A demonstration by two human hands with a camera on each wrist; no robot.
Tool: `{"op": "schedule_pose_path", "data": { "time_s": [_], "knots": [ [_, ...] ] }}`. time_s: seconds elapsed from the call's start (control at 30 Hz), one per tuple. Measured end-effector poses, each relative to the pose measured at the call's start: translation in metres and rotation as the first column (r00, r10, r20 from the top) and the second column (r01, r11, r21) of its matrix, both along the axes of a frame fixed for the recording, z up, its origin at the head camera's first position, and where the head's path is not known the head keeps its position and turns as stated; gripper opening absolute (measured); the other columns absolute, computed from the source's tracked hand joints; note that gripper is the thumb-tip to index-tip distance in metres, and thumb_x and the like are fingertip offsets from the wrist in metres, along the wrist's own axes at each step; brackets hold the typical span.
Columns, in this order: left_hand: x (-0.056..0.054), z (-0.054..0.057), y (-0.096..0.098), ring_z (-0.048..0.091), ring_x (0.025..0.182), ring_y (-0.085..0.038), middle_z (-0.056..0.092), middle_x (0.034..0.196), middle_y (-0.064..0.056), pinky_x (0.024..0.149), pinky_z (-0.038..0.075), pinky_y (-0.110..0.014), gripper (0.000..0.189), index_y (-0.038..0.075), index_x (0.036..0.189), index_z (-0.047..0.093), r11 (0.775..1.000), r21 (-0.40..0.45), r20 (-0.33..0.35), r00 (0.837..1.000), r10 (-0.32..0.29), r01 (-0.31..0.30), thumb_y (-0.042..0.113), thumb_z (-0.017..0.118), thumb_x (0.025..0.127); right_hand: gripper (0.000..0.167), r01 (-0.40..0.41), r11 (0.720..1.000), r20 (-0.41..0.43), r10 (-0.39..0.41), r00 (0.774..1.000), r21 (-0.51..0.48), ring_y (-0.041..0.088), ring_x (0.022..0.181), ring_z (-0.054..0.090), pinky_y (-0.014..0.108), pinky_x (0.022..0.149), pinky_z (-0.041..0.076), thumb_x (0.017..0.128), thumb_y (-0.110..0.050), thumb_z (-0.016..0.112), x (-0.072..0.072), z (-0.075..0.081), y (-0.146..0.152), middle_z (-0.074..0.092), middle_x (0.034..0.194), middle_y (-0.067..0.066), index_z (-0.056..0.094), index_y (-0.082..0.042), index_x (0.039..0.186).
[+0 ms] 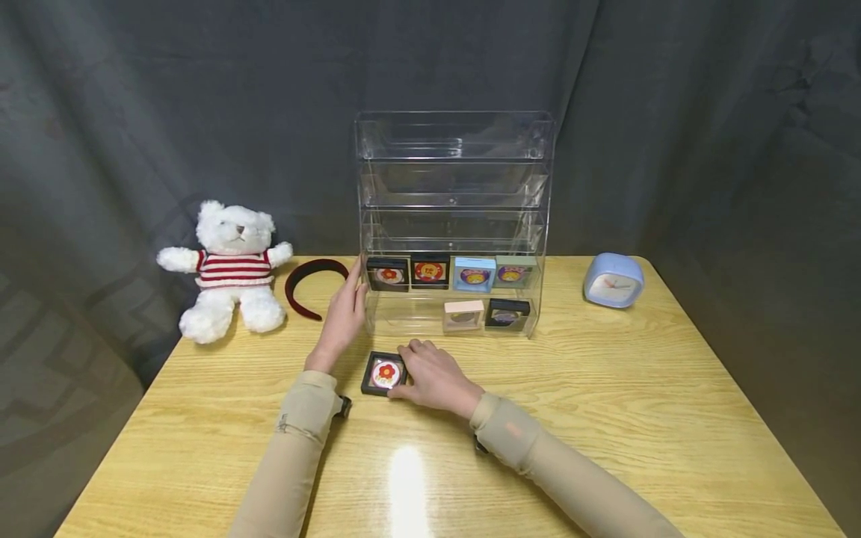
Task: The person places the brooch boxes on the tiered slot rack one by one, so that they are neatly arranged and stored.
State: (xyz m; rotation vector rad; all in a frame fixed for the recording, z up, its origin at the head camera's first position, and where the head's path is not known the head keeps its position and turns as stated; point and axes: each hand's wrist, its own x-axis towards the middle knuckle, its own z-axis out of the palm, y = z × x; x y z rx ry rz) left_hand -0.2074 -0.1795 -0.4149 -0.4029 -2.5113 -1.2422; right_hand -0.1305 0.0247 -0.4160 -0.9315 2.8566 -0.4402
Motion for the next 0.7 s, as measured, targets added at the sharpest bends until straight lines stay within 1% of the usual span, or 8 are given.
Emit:
{"op": "schedule_pose_path", "data": {
  "time_s": [0.1, 0.2, 0.37, 0.47, 0.6, 0.7],
  "knots": [
    [0.0003, 0.0005, 0.0005, 0.048, 0.143, -0.047, 0.04, 0.166, -0.024, 0.118, 0.039, -0.059, 0.058, 0.007, 0.172, 0.022, 1.0, 0.004, 0.008, 1.0, -0.001, 0.001, 0.008, 0.041, 0.116, 0.08, -0.01, 1.0, -0.004, 0.01, 1.0, 0.003, 0.031, 0.11, 0.066, 0.041, 0.088, 0.06, 0.09, -0.049, 0.086, -0.0008, 0.0004, 0.0001, 0.067, 0.128, 0.02, 0.063, 0.006, 0.144],
    [0.0003, 0.0005, 0.0006, 0.048, 0.144, -0.046, 0.04, 0.166, -0.024, 0.118, 0.039, -0.059, 0.058, 0.007, 0.172, 0.022, 1.0, 0.005, 0.01, 1.0, -0.002, 0.002, 0.008, 0.041, 0.117, 0.081, -0.014, 1.0, 0.008, 0.014, 1.0, -0.009, 0.028, 0.106, 0.065, 0.038, 0.085, 0.059, 0.089, -0.048, 0.088, -0.0009, 0.0006, -0.0002, 0.066, 0.125, 0.018, 0.063, 0.006, 0.144],
    [0.0001, -0.0006, 0.0002, 0.049, 0.143, -0.047, 0.041, 0.165, -0.025, 0.118, 0.039, -0.059, 0.058, 0.005, 0.171, 0.023, 1.0, 0.001, 0.009, 1.0, 0.002, -0.002, 0.007, 0.041, 0.116, 0.081, -0.009, 0.998, 0.019, 0.01, 1.0, -0.061, 0.023, 0.098, 0.061, 0.036, 0.082, 0.059, 0.084, -0.047, 0.093, -0.0005, -0.0004, -0.0012, 0.064, 0.116, 0.014, 0.065, 0.005, 0.14],
    [-0.0003, -0.0012, 0.0, 0.048, 0.144, -0.047, 0.041, 0.165, -0.025, 0.119, 0.038, -0.059, 0.058, 0.006, 0.171, 0.023, 1.0, 0.003, 0.011, 1.0, 0.005, -0.005, 0.007, 0.04, 0.116, 0.08, -0.007, 0.995, 0.017, 0.009, 1.0, -0.097, 0.023, 0.097, 0.062, 0.036, 0.081, 0.06, 0.079, -0.045, 0.096, 0.0004, -0.0002, -0.0017, 0.062, 0.112, 0.012, 0.066, 0.003, 0.136],
    [-0.0007, -0.0009, 0.0003, 0.047, 0.145, -0.046, 0.041, 0.165, -0.024, 0.121, 0.036, -0.058, 0.058, 0.008, 0.172, 0.023, 1.0, 0.008, 0.018, 1.0, 0.006, -0.006, 0.007, 0.04, 0.116, 0.078, -0.009, 0.991, 0.023, 0.013, 1.0, -0.132, 0.026, 0.099, 0.068, 0.038, 0.079, 0.062, 0.076, -0.042, 0.099, 0.0019, 0.0007, -0.0023, 0.068, 0.114, 0.014, 0.063, 0.0, 0.131],
    [-0.0004, -0.0003, 0.0007, 0.048, 0.144, -0.046, 0.041, 0.165, -0.024, 0.12, 0.037, -0.058, 0.058, 0.008, 0.172, 0.023, 1.0, 0.008, 0.019, 1.0, 0.005, -0.006, 0.006, 0.04, 0.116, 0.075, -0.017, 0.987, 0.037, 0.024, 0.999, -0.159, 0.025, 0.096, 0.07, 0.036, 0.078, 0.062, 0.075, -0.037, 0.1, 0.0025, 0.0011, -0.0024, 0.07, 0.114, 0.013, 0.062, -0.002, 0.128]
  ]
}}
